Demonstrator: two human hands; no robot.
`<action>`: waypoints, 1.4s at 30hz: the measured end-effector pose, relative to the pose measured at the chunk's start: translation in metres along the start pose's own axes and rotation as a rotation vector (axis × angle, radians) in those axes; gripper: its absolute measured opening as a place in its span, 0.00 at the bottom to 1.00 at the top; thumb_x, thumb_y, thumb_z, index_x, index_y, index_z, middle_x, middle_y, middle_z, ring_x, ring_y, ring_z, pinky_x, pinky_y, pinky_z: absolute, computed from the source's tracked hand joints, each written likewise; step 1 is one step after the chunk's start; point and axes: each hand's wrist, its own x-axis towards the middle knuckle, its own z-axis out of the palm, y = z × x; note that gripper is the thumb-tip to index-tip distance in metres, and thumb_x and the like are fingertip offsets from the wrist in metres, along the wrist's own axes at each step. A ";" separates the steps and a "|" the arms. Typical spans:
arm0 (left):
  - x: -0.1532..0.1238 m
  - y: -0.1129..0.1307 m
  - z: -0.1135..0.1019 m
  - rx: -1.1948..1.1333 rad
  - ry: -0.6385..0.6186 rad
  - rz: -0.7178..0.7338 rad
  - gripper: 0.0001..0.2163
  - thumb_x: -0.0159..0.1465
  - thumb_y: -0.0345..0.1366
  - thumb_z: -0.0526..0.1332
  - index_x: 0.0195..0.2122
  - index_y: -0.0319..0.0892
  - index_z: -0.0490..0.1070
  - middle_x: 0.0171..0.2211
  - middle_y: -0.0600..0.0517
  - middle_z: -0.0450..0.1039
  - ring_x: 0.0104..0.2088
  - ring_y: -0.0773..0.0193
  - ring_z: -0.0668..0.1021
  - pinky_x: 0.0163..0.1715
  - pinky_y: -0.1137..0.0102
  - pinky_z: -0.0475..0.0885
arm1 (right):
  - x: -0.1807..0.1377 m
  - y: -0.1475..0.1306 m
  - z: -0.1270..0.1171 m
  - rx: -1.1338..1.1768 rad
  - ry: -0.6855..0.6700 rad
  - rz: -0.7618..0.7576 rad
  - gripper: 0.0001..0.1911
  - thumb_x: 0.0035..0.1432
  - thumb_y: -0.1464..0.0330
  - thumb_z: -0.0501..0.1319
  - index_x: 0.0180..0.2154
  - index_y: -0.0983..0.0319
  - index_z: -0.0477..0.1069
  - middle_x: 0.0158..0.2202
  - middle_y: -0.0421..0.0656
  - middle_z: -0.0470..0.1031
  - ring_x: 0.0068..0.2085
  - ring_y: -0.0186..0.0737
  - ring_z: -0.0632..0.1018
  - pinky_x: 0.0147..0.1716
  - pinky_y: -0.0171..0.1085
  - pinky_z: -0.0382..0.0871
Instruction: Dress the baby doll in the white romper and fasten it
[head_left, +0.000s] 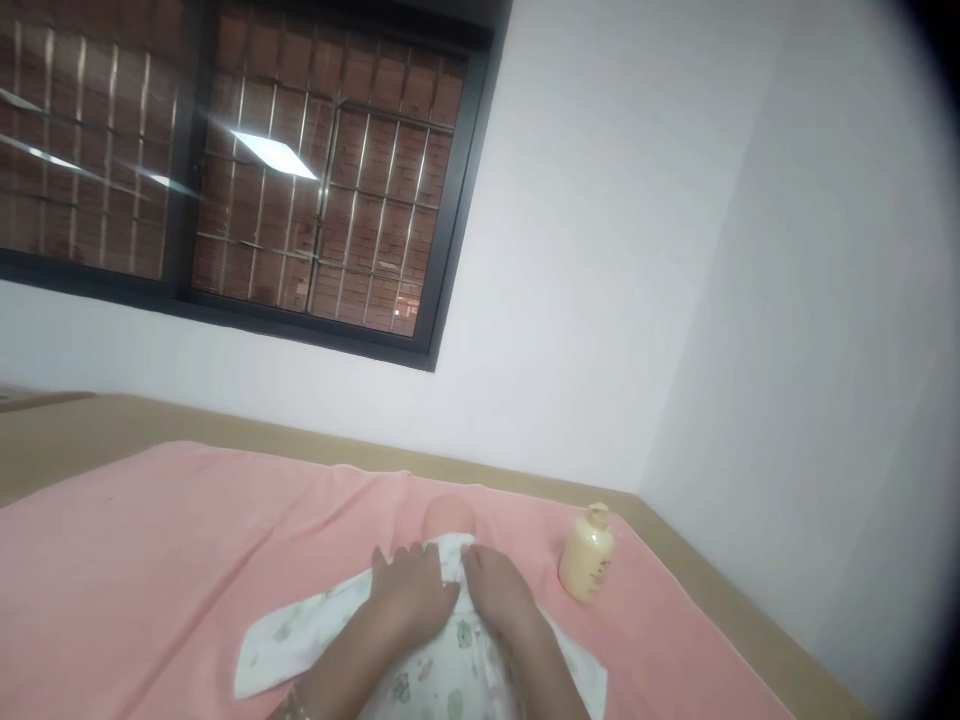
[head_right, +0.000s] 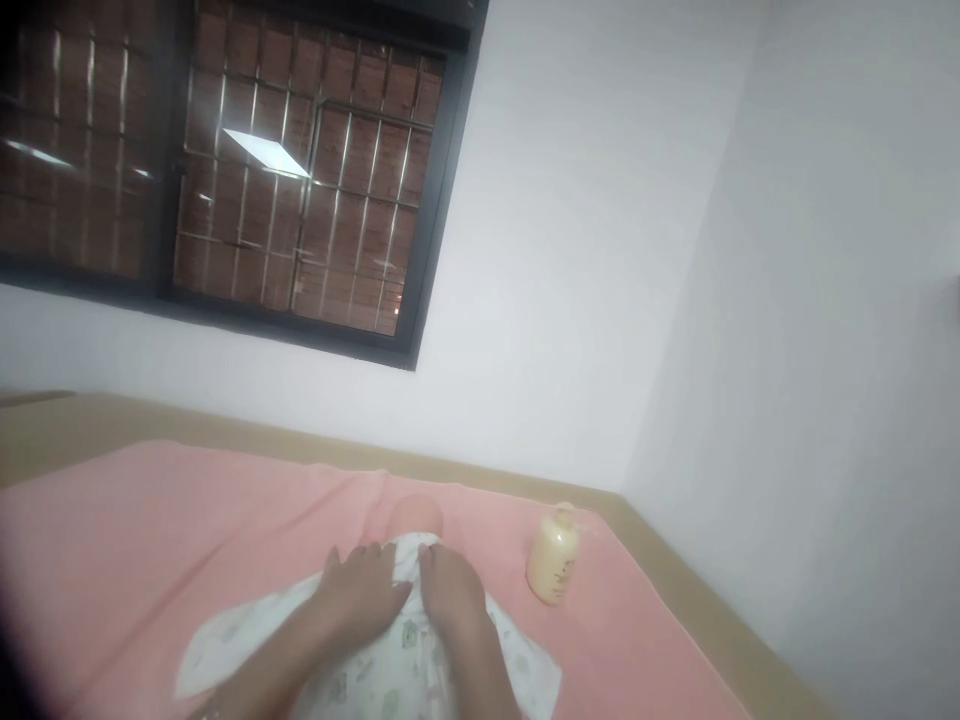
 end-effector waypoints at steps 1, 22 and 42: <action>-0.001 0.000 -0.002 -0.007 -0.007 -0.007 0.28 0.60 0.50 0.45 0.56 0.40 0.64 0.55 0.40 0.65 0.55 0.43 0.65 0.55 0.40 0.46 | 0.002 0.001 0.003 -0.002 0.007 0.019 0.28 0.66 0.60 0.37 0.39 0.65 0.72 0.41 0.52 0.75 0.42 0.43 0.75 0.41 0.38 0.62; 0.010 -0.007 0.007 -0.058 0.021 -0.049 0.28 0.61 0.53 0.43 0.52 0.40 0.66 0.52 0.40 0.68 0.52 0.45 0.68 0.51 0.46 0.56 | 0.004 0.009 0.008 -0.093 -0.022 0.154 0.31 0.66 0.60 0.35 0.43 0.67 0.73 0.43 0.54 0.75 0.45 0.47 0.75 0.43 0.41 0.64; 0.012 0.002 0.013 -0.051 0.059 -0.083 0.28 0.63 0.52 0.41 0.51 0.37 0.65 0.52 0.38 0.67 0.53 0.44 0.67 0.52 0.48 0.57 | 0.002 0.004 0.002 -0.127 -0.044 0.197 0.29 0.65 0.61 0.36 0.41 0.66 0.73 0.43 0.54 0.75 0.44 0.46 0.75 0.41 0.39 0.64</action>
